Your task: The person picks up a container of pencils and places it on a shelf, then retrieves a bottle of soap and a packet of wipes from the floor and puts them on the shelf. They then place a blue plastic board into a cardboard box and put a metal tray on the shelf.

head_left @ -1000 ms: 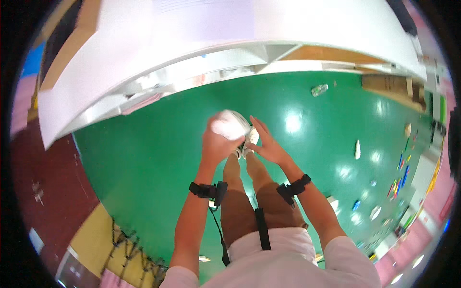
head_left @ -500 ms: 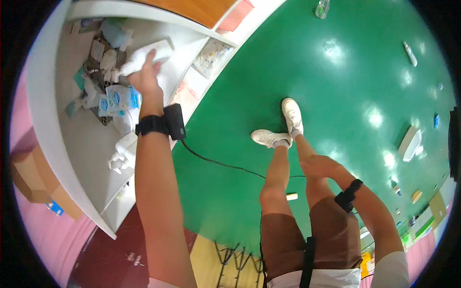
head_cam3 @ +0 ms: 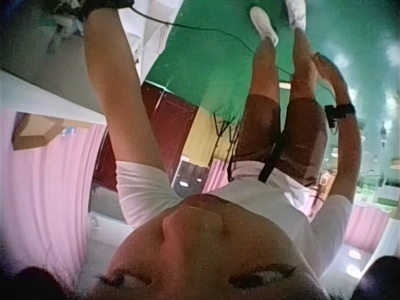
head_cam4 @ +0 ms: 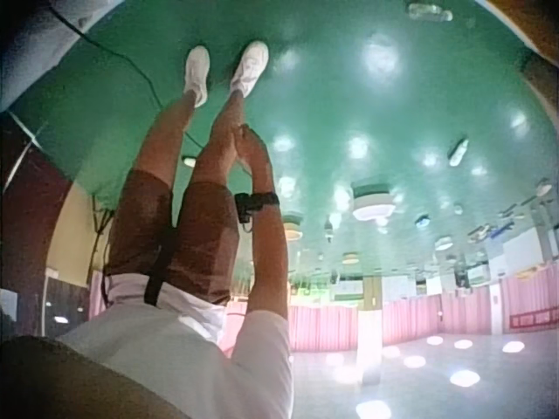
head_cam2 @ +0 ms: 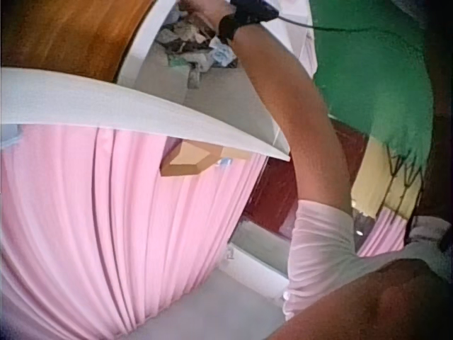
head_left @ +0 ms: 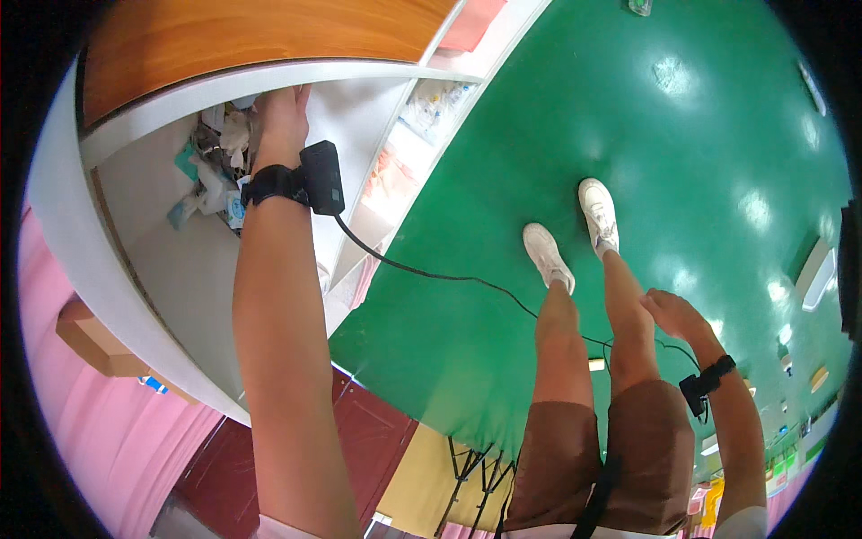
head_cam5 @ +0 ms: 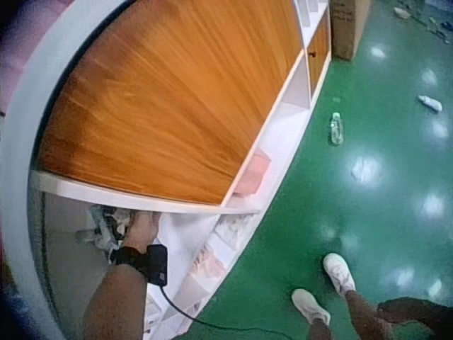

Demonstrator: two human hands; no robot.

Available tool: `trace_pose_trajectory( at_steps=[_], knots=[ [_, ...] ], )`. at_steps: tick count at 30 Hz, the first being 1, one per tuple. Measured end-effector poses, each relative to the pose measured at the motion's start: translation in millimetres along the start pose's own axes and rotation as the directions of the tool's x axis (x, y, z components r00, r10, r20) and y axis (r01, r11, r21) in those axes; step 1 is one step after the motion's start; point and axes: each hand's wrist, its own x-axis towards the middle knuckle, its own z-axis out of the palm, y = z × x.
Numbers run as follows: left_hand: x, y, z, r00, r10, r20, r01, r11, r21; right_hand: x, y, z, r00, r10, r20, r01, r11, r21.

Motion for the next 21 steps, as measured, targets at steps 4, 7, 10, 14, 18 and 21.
trace_pose_trajectory(
  at_steps=[4,7,10,14,18,21],
  knots=[
    [37,5,-37,0.675,0.313,0.668,-0.636,-0.213,0.742,-2,-6,-3,0.995,0.098,-0.011,-0.096,0.992,0.082],
    [67,2,-44,0.541,0.506,0.672,-0.747,-0.078,0.660,13,15,17,0.987,0.031,-0.156,-0.022,0.998,0.054],
    [82,14,-49,0.695,0.434,0.573,-0.631,-0.014,0.776,-7,-18,18,0.990,0.079,-0.117,-0.059,0.985,0.164],
    [90,19,-66,0.767,0.367,0.527,-0.552,-0.043,0.833,-3,-25,37,0.991,0.036,-0.130,-0.007,0.976,0.216],
    [90,38,-86,0.830,0.295,0.473,-0.471,-0.084,0.878,-1,-32,55,0.987,0.035,-0.160,0.019,0.945,0.325],
    [74,55,-96,0.857,0.238,0.458,-0.420,-0.193,0.887,-5,-29,54,0.981,0.033,-0.189,0.043,0.922,0.385]
  ],
)
